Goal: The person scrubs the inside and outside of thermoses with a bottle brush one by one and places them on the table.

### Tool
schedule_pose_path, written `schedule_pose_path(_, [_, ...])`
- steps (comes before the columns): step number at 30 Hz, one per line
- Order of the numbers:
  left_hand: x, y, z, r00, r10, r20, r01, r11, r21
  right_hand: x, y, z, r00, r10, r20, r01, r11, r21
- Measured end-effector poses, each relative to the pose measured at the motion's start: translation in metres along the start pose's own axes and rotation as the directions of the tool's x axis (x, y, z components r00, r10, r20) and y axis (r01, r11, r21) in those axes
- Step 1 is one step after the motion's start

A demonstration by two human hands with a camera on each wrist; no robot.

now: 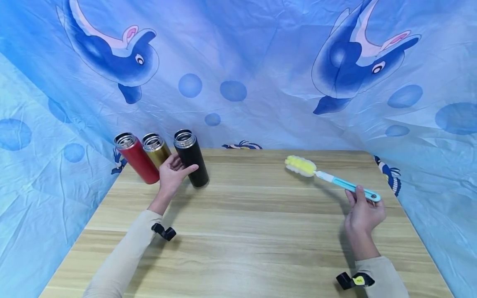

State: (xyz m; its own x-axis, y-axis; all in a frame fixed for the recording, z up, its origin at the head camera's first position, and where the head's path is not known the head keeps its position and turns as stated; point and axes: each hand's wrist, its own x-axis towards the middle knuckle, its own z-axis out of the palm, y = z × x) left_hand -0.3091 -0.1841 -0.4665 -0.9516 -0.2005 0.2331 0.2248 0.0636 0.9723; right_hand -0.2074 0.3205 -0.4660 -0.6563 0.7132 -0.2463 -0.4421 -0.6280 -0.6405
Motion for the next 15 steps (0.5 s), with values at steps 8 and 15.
schedule_pose_path(8, [0.0024,-0.0035,0.0009,0.999,-0.037,-0.007,0.036,0.999,-0.037,0.0044,0.0029,-0.0055,1.0,-0.002,-0.01,0.002,0.999,-0.034])
schedule_pose_path(15, [0.0043,-0.0086,0.0029,0.999,-0.053,-0.001,0.053,0.998,-0.017,0.0064,0.0057,-0.0086,0.999,0.017,-0.033,-0.019,0.999,-0.04])
